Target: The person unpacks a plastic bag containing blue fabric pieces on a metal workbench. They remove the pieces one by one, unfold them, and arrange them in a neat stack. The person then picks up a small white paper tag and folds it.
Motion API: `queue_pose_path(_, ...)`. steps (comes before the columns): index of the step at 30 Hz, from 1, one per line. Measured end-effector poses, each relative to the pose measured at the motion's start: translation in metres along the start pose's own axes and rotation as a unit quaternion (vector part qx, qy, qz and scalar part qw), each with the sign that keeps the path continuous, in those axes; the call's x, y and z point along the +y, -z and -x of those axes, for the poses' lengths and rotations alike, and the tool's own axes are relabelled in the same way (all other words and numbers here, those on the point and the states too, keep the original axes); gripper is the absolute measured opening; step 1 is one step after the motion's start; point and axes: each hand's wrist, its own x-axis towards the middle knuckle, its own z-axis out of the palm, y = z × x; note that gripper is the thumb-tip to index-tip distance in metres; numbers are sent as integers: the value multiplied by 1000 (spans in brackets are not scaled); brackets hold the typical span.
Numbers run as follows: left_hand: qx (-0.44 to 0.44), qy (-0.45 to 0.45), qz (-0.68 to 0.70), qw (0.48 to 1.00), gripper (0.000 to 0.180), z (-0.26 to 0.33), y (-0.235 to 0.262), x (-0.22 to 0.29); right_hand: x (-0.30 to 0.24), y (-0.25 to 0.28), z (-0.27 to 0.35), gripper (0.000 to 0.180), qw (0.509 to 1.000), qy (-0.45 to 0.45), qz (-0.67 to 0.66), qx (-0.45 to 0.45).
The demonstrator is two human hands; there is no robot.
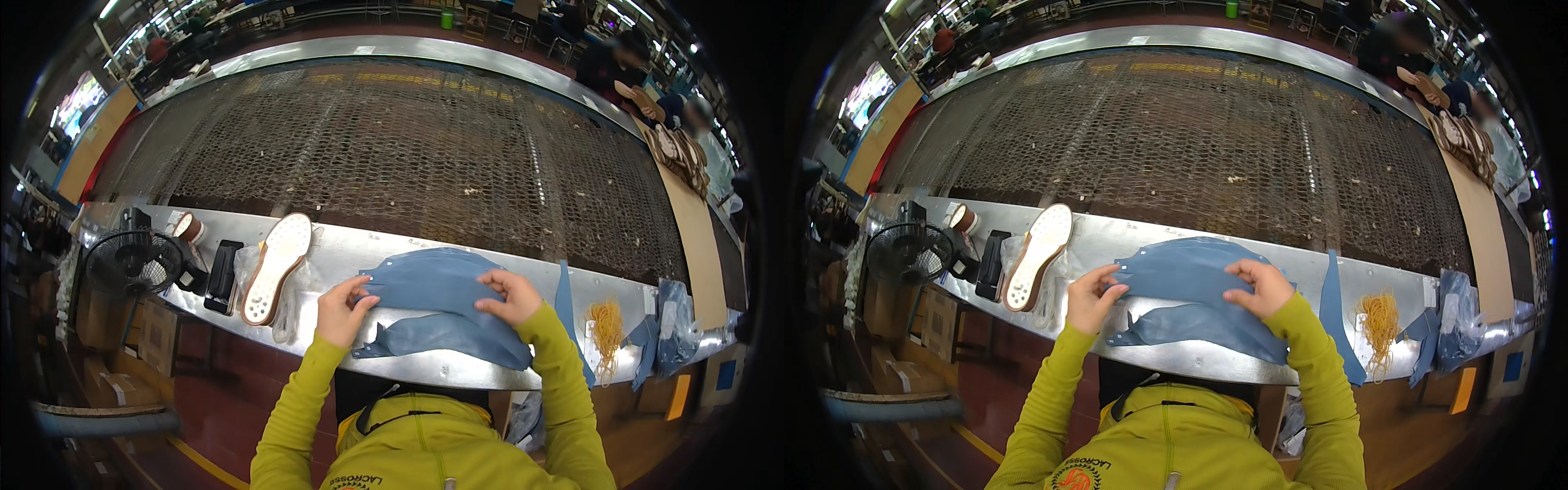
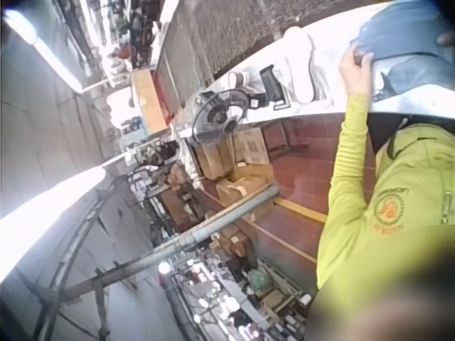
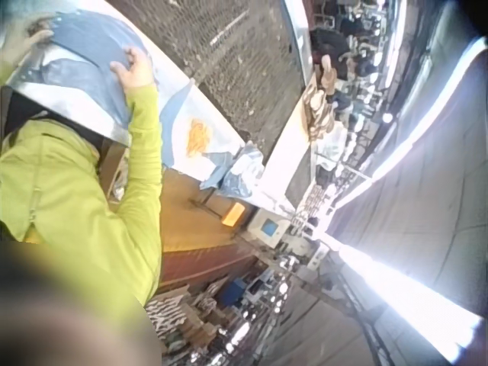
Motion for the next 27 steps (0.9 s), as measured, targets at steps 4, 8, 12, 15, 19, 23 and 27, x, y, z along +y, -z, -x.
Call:
queue_pose_path(4, -14, -65, -150, 986, 35, -31, -10, -25, 12, -8, -23, 42, 989, 24, 120, 79)
queue_pose_path(8, -38, -71, -214, 974, 34, -39, -12, -30, 20, -10, -24, 40, 985, 9, 144, 98)
queue_pose_path(12, 7, -125, -226, 966, 31, -32, -16, -27, 22, -9, -19, 41, 987, 8, 120, 110)
queue_pose_path(15, 41, -160, -215, 963, 28, -28, -18, -22, 25, -10, -20, 40, 986, 24, 120, 117)
queue_pose_path(19, 4, -143, -206, 968, 22, -27, -13, -13, 30, -11, -20, 40, 982, 46, 119, 137)
queue_pose_path(23, -35, -73, -64, 995, 18, -25, -13, 2, 31, -14, -17, 49, 965, 77, 182, 174)
queue_pose_path(27, -21, -189, -164, 968, 10, -22, -11, 27, 23, -23, -6, 74, 932, 150, 278, 178)
